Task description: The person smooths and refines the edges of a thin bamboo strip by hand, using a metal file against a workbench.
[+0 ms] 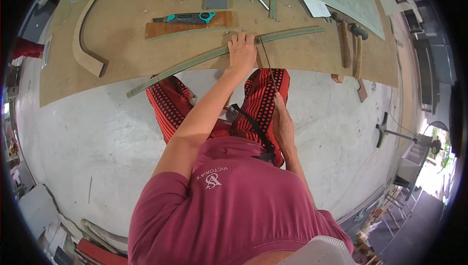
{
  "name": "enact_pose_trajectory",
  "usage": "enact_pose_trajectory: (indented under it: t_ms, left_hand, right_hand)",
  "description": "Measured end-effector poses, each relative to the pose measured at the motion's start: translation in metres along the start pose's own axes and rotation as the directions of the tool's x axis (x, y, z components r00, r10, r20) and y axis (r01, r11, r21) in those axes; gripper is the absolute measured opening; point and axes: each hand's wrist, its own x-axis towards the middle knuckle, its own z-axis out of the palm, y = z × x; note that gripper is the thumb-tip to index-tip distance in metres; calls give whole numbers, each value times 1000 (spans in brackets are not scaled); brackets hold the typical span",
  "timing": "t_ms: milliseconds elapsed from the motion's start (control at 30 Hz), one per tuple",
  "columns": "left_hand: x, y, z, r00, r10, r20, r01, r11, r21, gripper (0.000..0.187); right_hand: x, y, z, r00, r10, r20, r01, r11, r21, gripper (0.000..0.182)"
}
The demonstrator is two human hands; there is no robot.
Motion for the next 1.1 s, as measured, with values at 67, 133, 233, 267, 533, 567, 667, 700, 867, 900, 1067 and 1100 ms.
enact_pose_trajectory:
  t_ms: [67,133,233,267,533,567,667,700,867,900,1067,1100]
  left_hand:
    - [-2,-2,3,1000,23,-19,-22,1000,5,34]
    - [-1,-1,4,998,40,-54,-39,999,10,33]
    - [-1,0,2,997,48,-58,-47,999,28,32]
    - [-1,1,1,997,54,-60,-52,998,31,31]
    - [-2,1,4,987,102,-126,-95,993,67,22]
    - [-1,1,5,982,109,-153,-99,993,66,22]
    - [-2,2,6,987,76,-145,-72,997,32,25]
    - [-1,2,4,993,38,-110,-37,999,4,28]
    - [-2,3,0,994,49,-93,-49,999,6,28]
    - [-3,1,1,992,75,-99,-74,997,14,28]
    - [-3,0,2,996,65,-55,-63,998,32,28]
    - [-3,1,1,999,41,-33,-40,999,31,29]
  right_hand:
    - [-2,1,0,999,-12,30,12,1000,-7,67]
    - [-2,1,1,999,6,45,-6,1000,-6,67]
    - [1,1,-2,997,22,75,-22,1000,-5,69]
    - [2,1,-3,996,31,87,-31,1000,-3,69]
    - [12,4,-5,992,57,111,-50,997,-67,69]
    - [14,4,-5,994,38,106,-32,998,-57,69]
    - [15,4,-1,995,36,94,-31,998,-58,70]
    - [13,2,-3,995,33,94,-28,998,-57,70]
    - [8,5,-1,995,-90,31,90,996,-15,71]
    - [13,4,0,996,-84,34,85,996,-13,71]
    - [31,-4,8,979,133,153,-137,990,15,56]
    - [28,-6,5,980,128,150,-132,991,17,56]
